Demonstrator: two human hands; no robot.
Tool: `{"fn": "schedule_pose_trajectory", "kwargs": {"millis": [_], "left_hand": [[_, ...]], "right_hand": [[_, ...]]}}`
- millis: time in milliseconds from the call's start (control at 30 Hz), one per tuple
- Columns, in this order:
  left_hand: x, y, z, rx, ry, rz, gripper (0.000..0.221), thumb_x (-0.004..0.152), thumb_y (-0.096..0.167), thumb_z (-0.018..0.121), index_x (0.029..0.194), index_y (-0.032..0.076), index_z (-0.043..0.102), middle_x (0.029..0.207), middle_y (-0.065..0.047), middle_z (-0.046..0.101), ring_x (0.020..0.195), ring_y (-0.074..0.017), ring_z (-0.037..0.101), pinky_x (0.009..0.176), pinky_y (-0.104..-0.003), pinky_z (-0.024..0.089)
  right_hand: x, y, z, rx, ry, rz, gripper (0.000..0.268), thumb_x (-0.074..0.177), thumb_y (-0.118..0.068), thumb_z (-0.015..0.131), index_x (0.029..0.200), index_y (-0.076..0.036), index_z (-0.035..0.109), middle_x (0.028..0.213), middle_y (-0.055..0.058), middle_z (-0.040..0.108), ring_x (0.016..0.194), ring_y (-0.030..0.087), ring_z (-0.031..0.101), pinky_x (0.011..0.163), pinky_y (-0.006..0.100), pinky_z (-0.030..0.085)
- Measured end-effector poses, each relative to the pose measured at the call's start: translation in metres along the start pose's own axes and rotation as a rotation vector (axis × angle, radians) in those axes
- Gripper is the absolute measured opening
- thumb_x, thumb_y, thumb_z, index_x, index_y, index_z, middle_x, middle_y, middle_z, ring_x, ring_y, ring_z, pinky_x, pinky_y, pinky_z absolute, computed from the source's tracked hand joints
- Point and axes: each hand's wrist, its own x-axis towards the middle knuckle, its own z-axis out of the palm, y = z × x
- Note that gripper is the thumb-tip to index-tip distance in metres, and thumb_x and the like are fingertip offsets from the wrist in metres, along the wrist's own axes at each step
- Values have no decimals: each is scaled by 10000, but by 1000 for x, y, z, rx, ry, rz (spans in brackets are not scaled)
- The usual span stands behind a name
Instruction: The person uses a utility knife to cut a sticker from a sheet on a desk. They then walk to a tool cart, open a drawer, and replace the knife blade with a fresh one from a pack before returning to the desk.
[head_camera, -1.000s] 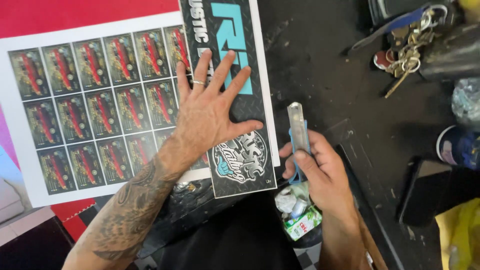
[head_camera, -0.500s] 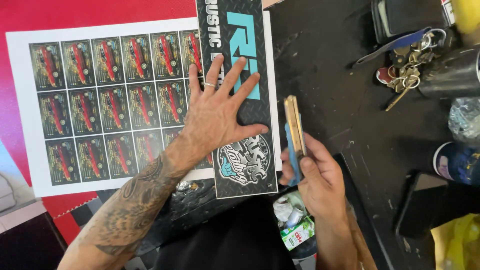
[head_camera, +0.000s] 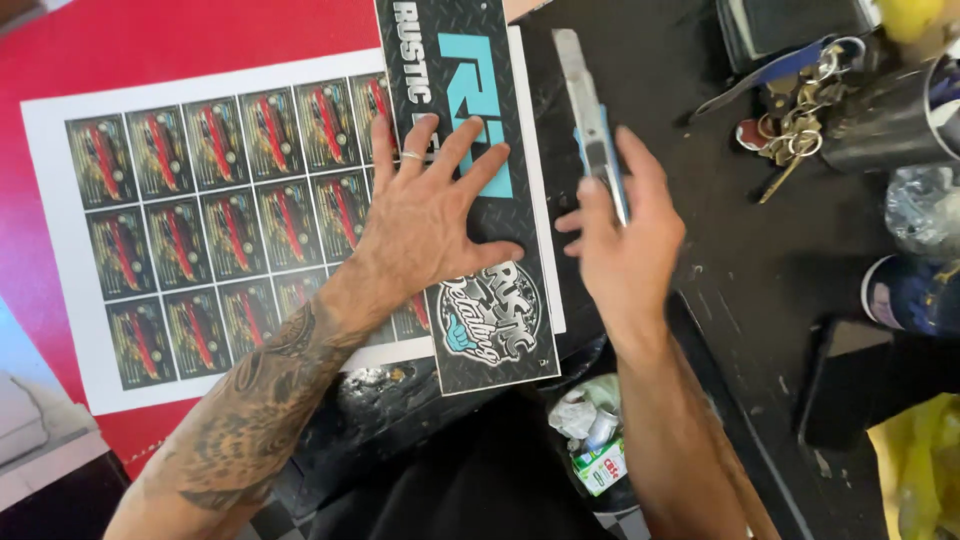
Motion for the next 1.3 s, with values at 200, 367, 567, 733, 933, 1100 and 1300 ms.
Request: {"fn": "schedule_pose_trajectory", "kwargs": {"millis": [200, 367, 567, 733, 933, 1100, 1300], "left_hand": [[21, -8, 5, -31, -99, -29, 1282, 408, 902, 692, 1389, 104, 485, 1402, -76, 374, 1228, -409, 357, 1092, -640, 255], [21, -6, -6, -16, -158, -17, 1301, 433, 892, 711, 1411, 79, 435, 1506, -143, 274, 1257, -436, 333, 1071, -621, 251], [27, -4, -12, 20, -205, -20, 1241, 438, 873, 724, 1359, 87, 452, 1488, -157, 330, 1239, -437, 346, 1019, -597, 256], [28, -8, 3, 70, -104, -2, 1286, 362, 931, 756, 1315, 116, 471, 1499, -105, 337, 1236, -417, 387, 999, -639, 325], [28, -9, 4, 72, -133, 2, 1276, 400, 952, 741, 1319, 115, 453, 1509, -115, 310, 1240, -428, 379, 986, -645, 321], [27, -8, 5, 92, -80, 15, 1280, 377, 944, 742, 1308, 109, 470, 1492, -110, 335, 1212, -420, 398, 977, -645, 335], [29, -7, -2, 69, -192, 12, 1269, 460, 945, 724, 1350, 90, 426, 1519, -129, 267, 1257, -478, 348, 985, -670, 304]], "right_hand": [[37, 31, 30, -557, 35, -562, 412, 946, -169, 618, 1352, -142, 557, 921, 171, 616, 847, 412, 658, 709, 524, 548], [39, 33, 41, -678, 30, -545, 428, 957, -195, 590, 1380, -175, 531, 942, 128, 604, 812, 394, 660, 663, 509, 556], [36, 25, 49, -774, 49, -528, 456, 932, -222, 585, 1383, -230, 519, 910, 97, 581, 771, 395, 662, 646, 526, 557], [31, 5, 51, -792, -119, -364, 478, 946, -174, 519, 1415, -108, 453, 905, 169, 553, 679, 428, 573, 566, 570, 455], [25, 8, 51, -770, -139, -320, 482, 961, -163, 521, 1431, -111, 431, 915, 167, 559, 661, 409, 586, 568, 552, 469], [11, 4, 43, -739, -146, -327, 490, 945, -151, 526, 1426, -111, 440, 913, 182, 564, 696, 438, 579, 599, 567, 458], [-12, 0, 25, -719, -172, -314, 490, 930, -133, 528, 1414, -88, 467, 914, 188, 567, 699, 446, 582, 620, 564, 452]]}}
